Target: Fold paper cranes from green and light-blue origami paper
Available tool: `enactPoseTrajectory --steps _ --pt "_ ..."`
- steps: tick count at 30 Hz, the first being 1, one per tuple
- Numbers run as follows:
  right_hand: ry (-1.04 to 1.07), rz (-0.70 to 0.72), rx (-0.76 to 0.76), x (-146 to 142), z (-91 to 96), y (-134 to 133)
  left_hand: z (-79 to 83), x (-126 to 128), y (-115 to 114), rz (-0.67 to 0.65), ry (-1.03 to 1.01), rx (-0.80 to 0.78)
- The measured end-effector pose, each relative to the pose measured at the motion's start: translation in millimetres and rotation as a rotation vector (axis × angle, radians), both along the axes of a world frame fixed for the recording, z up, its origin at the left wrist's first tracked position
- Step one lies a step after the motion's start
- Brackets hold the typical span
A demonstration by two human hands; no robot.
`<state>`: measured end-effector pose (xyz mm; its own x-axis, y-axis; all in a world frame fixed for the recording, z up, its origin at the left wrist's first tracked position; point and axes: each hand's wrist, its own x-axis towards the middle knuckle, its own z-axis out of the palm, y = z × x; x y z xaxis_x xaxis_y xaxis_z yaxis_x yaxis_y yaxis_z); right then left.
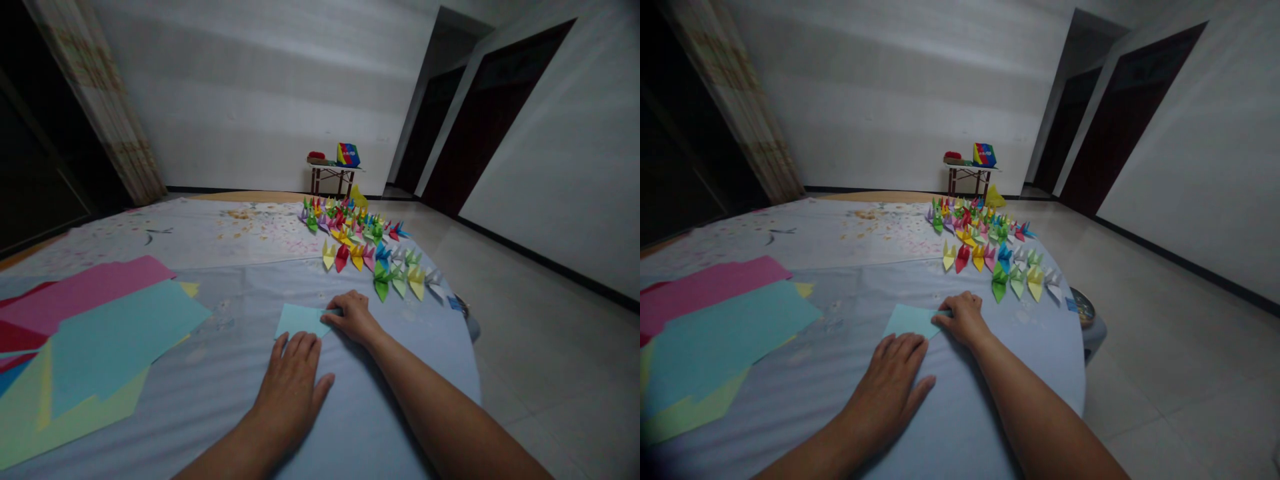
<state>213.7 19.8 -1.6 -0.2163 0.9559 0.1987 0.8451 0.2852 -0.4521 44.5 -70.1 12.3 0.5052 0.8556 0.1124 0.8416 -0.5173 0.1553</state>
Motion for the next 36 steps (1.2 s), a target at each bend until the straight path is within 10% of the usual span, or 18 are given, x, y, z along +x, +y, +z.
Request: enactPoseTrajectory --steps 20,36 --pt "-0.197 -0.266 0.170 20 -3.9 2 -8.7 -8 6 -0.073 -0.015 -0.019" --pt "-0.158 0.002 0.137 0 0.9 -18 -18.1 -10 7 -0.082 -0.005 0.031"
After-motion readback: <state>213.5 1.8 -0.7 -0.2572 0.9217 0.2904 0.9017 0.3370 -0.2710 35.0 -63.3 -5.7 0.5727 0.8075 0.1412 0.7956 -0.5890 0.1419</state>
